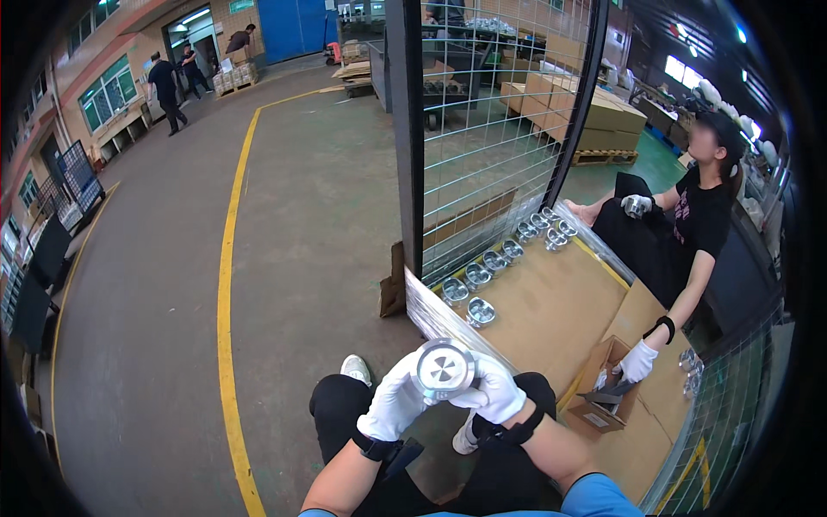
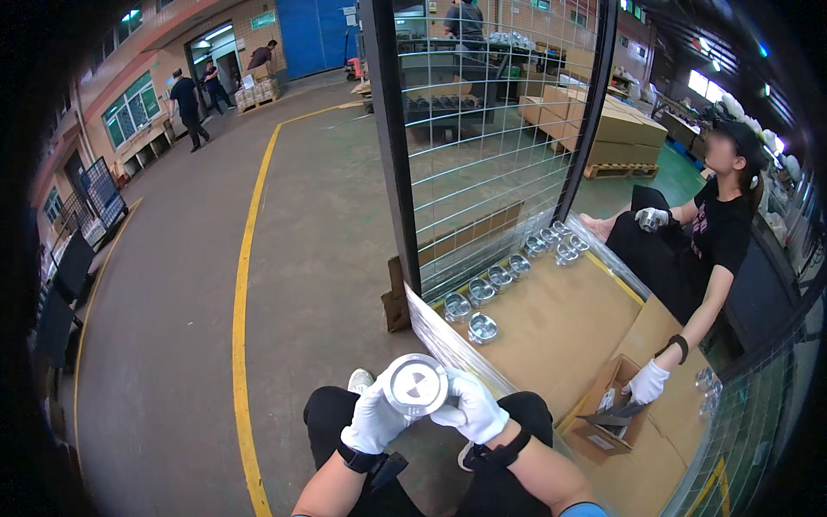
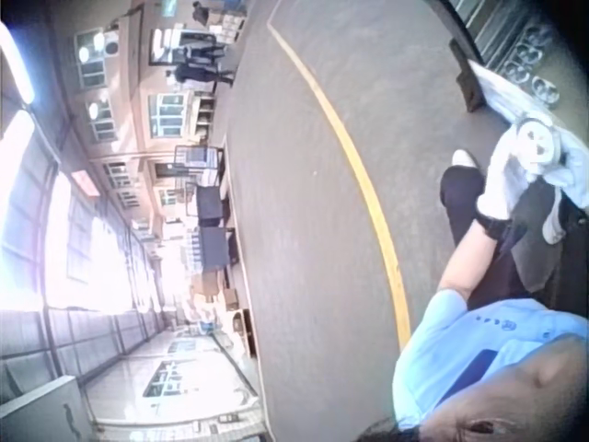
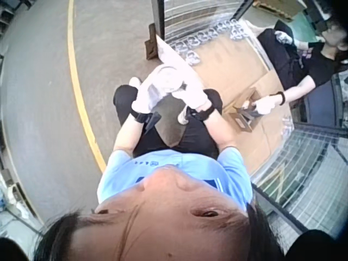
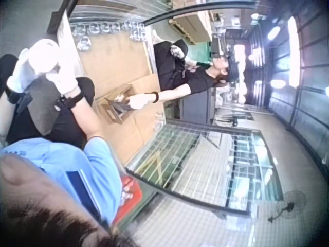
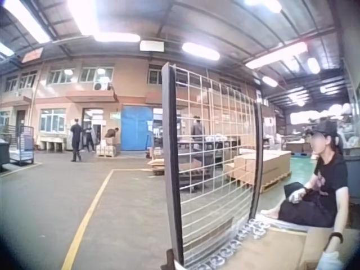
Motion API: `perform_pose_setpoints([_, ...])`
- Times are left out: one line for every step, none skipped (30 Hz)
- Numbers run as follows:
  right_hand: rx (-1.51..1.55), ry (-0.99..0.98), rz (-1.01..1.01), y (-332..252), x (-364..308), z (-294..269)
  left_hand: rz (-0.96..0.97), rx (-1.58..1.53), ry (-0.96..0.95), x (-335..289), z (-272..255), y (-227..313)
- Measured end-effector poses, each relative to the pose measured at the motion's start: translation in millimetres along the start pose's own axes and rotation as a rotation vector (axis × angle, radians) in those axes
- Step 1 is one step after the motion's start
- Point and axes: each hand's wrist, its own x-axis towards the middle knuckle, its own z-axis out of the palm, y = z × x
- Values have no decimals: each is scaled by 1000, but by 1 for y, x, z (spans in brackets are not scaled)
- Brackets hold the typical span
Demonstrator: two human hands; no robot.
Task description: Inspecting and wiping down mechanical engine pistons on a factory floor.
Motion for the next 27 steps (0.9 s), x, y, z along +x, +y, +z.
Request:
perform_pose_setpoints([-152, 128, -80, 6, 3, 0, 24, 15, 0, 1, -3, 0])
perform_pose_setpoints([-144, 125, -72, 8, 4, -2, 47, 30, 7, 0, -5, 0])
perform_pose_setpoints([-105, 116, -48, 8, 5, -6, 31, 29, 28, 0, -4, -1])
perform_pose_setpoints([-65, 108, -24, 7, 5, -11, 26, 29, 38, 1, -3, -2])
perform_pose_setpoints([-112, 82, -34, 5, 5, -20, 12, 35, 44, 4, -1, -4])
perform_pose_setpoints([-104, 91, -31, 5, 3, -26, -3, 41, 50, 6, 1, -7])
perform_pose_setpoints([-141, 78, -56, 4, 2, -28, -47, 24, 78, 6, 3, -8])
perform_pose_setpoints([-179, 59, -79, 1, 2, -30, -51, 22, 85, 7, 5, -10])
perform_pose_setpoints([-39, 91, -48, 0, 1, -26, -52, 10, 104, 8, 7, -11])
perform_pose_setpoints([-34, 93, -45, -2, -1, -22, -52, -1, 122, 9, 10, -12])
perform_pose_setpoints([-82, 143, -63, -3, -2, -18, -57, -1, 126, 11, 14, -12])
perform_pose_setpoints([-131, 193, -82, -3, -3, -17, -64, -26, 170, 13, 20, -11])
perform_pose_setpoints([-126, 195, -82, -3, -3, -17, -70, -50, 213, 15, 22, -11])
perform_pose_setpoints([-113, 210, -88, -2, -2, -15, -72, -46, 215, 15, 20, -11])
perform_pose_setpoints([-99, 225, -95, -2, -1, -15, -60, -50, 131, 15, 14, -11])
perform_pose_setpoints([-96, 222, -97, -2, -2, -16, -48, -53, 47, 16, 11, -11])
perform_pose_setpoints([-77, 192, -87, -3, -3, -18, -50, -50, 47, 17, 12, -12])
perform_pose_setpoints([-59, 160, -77, -4, -3, -20, -63, -63, 91, 18, 14, -13])
perform_pose_setpoints([-57, 159, -80, -6, -4, -19, -75, -76, 134, 19, 15, -14])
perform_pose_setpoints([-48, 168, -71, -7, -6, -16, -73, -73, 137, 19, 13, -15])
perform_pose_setpoints([-41, 177, -62, -8, -6, -14, -68, -100, 129, 20, 10, -17])
perform_pose_setpoints([-39, 173, -60, -7, -6, -16, -62, -128, 120, 19, 8, -17])
perform_pose_setpoints([-50, 167, -68, -6, -7, -19, -62, -129, 121, 20, 9, -18])
perform_pose_setpoints([-62, 162, -75, -5, -7, -21, -57, -141, 114, 22, 10, -19])
perform_pose_setpoints([-62, 162, -73, -5, -7, -21, -52, -153, 108, 22, 11, -20])
perform_pose_setpoints([-46, 172, -77, -5, -7, -19, -51, -154, 109, 23, 11, -19])
perform_pose_setpoints([-29, 183, -81, -5, -7, -19, -51, -146, 110, 23, 10, -19])
